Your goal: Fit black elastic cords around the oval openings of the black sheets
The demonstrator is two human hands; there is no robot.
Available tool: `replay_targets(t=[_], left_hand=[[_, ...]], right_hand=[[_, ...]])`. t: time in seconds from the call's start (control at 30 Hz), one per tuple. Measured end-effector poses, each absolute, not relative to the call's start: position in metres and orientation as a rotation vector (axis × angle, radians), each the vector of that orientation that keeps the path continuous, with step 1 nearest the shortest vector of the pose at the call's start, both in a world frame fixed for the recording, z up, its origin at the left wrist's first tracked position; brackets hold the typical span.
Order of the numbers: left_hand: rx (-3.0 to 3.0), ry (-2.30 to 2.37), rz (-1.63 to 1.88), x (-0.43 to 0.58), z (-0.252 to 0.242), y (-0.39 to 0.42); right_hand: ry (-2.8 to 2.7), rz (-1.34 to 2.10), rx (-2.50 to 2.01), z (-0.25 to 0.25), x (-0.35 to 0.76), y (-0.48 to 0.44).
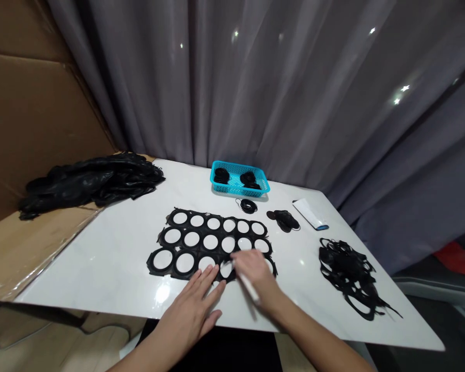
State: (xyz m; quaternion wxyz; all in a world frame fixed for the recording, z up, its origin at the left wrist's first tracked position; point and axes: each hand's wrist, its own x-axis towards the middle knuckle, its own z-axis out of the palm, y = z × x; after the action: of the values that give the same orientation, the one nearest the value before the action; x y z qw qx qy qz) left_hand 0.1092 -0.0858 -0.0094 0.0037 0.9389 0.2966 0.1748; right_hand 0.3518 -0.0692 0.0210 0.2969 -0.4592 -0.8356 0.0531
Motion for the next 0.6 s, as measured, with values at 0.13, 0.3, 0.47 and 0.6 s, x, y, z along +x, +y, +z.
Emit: replay_targets(t=[0.13,0.3,0.47,0.6], left_hand=[[2.944,0.932,0.522,0.11,-0.006,-0.087],[2.97,0.91,0.539,0.101,0.006,-0.088],[2.963,1.128,0.647,0.081,0.007,-0.092],[2.987,1.122,0.626,0.073,-0.002,-0.095]], right_hand=[[-1.827,-0.079,-1.647,0.037,0.39,-0.02],[-1.679,0.45,-1.617,0.048,0.378,0.001],[-1.772,0.927,-1.452,0.043,0.319,-0.032],[-1.865,1.03,-1.405,0.038,0.298,-0.054]])
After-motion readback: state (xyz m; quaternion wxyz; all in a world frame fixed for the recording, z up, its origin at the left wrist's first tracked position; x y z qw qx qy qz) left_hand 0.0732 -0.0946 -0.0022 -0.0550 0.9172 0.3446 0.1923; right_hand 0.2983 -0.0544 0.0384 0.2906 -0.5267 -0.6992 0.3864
